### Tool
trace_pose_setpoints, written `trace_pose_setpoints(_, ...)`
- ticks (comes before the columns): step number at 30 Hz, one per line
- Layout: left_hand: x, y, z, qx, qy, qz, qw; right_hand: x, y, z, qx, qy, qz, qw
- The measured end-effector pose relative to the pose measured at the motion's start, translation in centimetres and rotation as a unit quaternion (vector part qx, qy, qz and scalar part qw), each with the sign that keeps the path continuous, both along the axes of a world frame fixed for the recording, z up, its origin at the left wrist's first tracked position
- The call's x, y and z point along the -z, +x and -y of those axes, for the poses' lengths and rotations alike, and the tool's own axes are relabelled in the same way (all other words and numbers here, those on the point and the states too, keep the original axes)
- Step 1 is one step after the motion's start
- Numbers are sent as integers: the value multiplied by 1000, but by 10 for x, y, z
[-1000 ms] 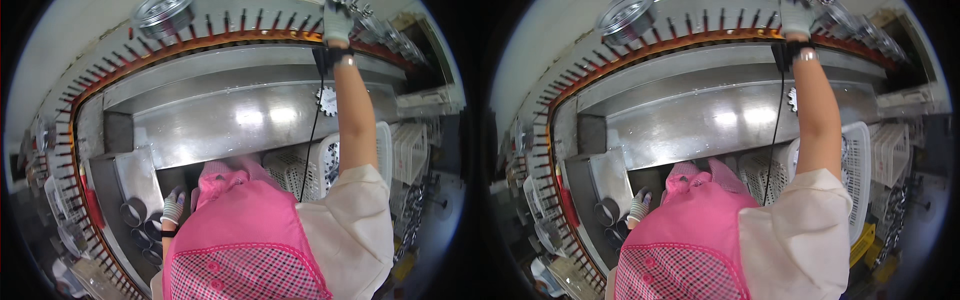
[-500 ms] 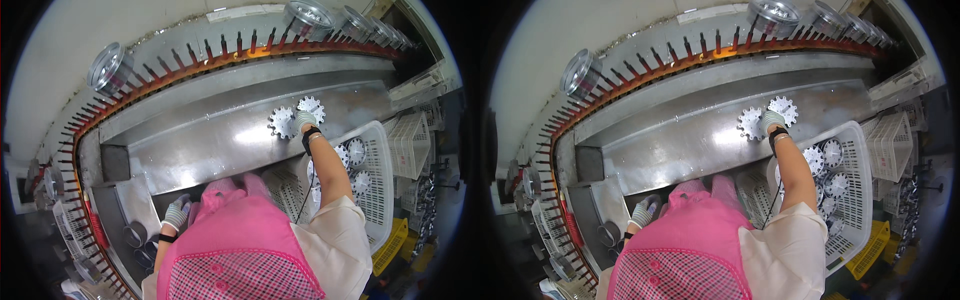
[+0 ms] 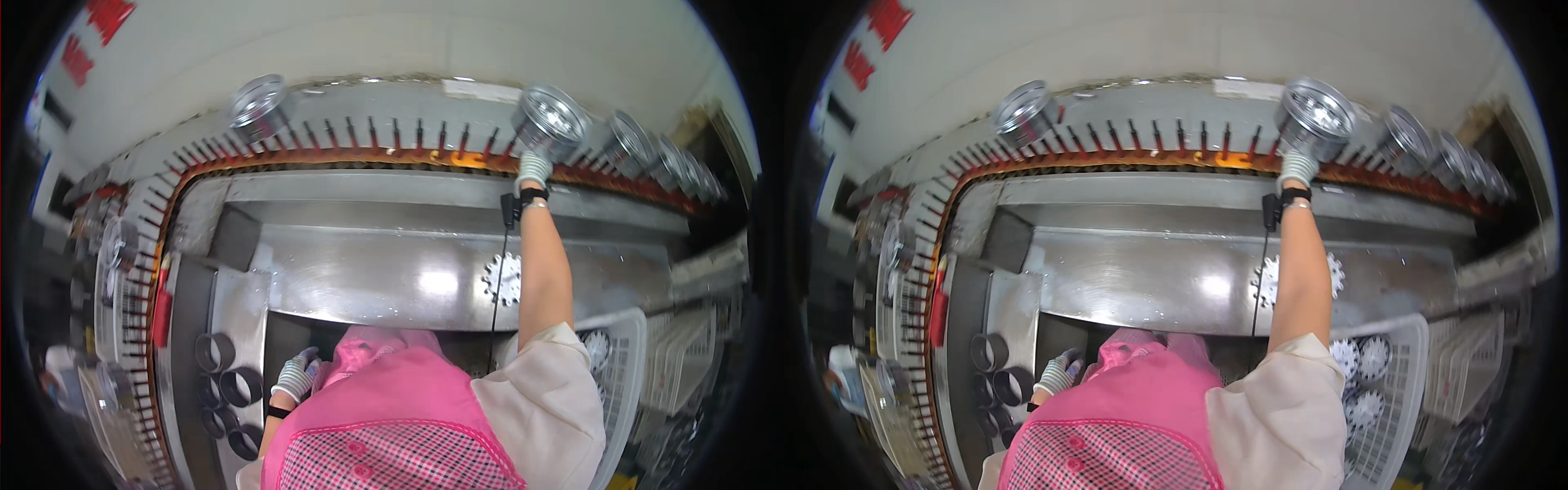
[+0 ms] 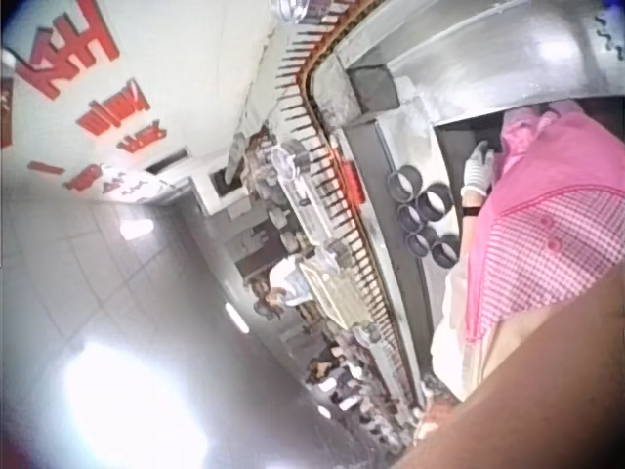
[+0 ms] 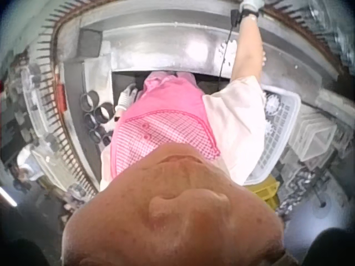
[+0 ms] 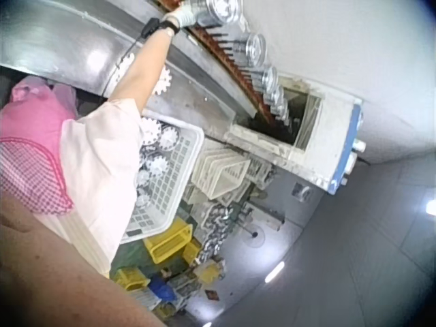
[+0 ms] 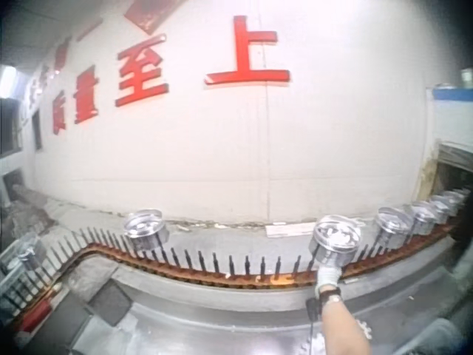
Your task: Picking up round metal components from a rotating conveyor rack and placing them into plastic baskets for sorting.
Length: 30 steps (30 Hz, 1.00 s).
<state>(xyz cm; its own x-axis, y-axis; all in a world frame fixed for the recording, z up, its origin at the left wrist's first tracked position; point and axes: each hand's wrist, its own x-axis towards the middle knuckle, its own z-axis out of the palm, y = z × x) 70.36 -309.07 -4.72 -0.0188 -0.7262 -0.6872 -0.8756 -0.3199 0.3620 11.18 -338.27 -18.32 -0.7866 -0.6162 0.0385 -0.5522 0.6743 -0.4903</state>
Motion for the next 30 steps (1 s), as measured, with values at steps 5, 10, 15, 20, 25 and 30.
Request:
trace_pose_setpoints(5, -1, -1, -20, 0, 2, 55, 998, 85, -73, 14, 37, -73, -91, 992)
trace_pose_setpoints(10, -13, -51, 5, 2, 81, 90, 993, -40, -19, 26, -17, -385, -10, 923)
trace_pose_setpoints(15, 32, -82, 82, 118, 66, 34, 990, -37, -235, 50, -57, -245, -98, 963)
trace_pose_setpoints(20, 81, -160, 160, 119, 106, -138, 978, -198, -193, -63, -122, -139, -175, 967)
trace_pose_setpoints(25, 88, -191, 140, 301, 164, -120, 932, -190, -196, -383, -48, 125, -245, 960)
trace_pose_setpoints(30, 33, -282, 141, 405, 135, -117, 897, -174, -150, -586, 223, 449, -97, 860)
